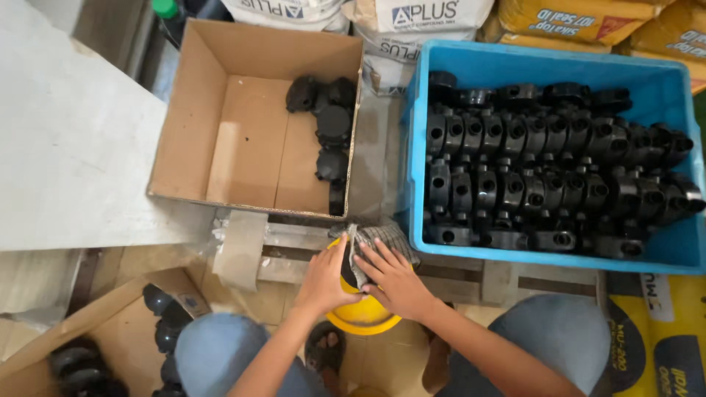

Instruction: The person sits on the floor and repeatedly wipes black plastic parts with a cloth. They pick parts from a blue crate, wipe them over a yellow bucket, and place them into a cardboard box. The process is repeated for multiple parts.

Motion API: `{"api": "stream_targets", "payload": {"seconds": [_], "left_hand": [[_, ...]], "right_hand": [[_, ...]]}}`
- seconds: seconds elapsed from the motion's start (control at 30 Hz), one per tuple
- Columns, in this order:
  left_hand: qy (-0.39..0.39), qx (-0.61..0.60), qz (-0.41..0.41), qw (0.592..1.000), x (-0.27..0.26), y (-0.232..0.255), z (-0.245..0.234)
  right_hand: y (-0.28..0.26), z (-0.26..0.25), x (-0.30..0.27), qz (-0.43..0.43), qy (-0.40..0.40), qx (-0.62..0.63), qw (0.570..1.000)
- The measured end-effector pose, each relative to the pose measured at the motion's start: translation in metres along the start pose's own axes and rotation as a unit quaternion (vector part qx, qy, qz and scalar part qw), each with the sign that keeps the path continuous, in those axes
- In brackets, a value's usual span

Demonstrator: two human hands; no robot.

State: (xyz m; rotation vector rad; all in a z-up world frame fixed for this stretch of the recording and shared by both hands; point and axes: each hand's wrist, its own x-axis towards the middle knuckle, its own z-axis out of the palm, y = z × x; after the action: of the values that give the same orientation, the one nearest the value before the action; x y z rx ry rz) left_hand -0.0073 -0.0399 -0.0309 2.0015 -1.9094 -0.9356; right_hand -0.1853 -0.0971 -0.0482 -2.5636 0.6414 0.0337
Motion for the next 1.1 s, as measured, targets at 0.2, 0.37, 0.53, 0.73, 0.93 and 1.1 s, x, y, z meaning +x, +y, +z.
{"api": "stream_targets", "payload": {"seconds": [0.2, 0.37, 0.53, 0.73, 0.93, 1.1], "left_hand": [[0.049, -0.036, 0.014, 0.998, -0.003, -0.021, 0.035], [0.081, -0.031, 0.041, 0.995, -0.003, -0.013, 0.027], [0.057, -0.016, 0.016, 0.998, -0.011, -0.005, 0.02], [0.189, 0.014, 0.048, 0.981, -0.016, -0.024, 0.049], [0.304, -0.019, 0.099, 0.947, -0.015, -0.036, 0.069], [0.271, -0.031, 0.078, 0.959, -0.025, -0.032, 0.067]], "right_hand": [[-0.008, -0.013, -0.004, 0.044, -0.029, 0.024, 0.998], [-0.01, 0.007, -0.004, 0.056, 0.011, -0.034, 0.998], [-0.02, 0.009, -0.006, 0.059, 0.021, -0.071, 0.995], [-0.014, 0.028, 0.001, 0.026, 0.065, -0.099, 0.993], [-0.014, 0.041, -0.002, 0.026, 0.133, -0.116, 0.984], [-0.037, 0.047, -0.015, 0.073, 0.131, -0.094, 0.984]]}}
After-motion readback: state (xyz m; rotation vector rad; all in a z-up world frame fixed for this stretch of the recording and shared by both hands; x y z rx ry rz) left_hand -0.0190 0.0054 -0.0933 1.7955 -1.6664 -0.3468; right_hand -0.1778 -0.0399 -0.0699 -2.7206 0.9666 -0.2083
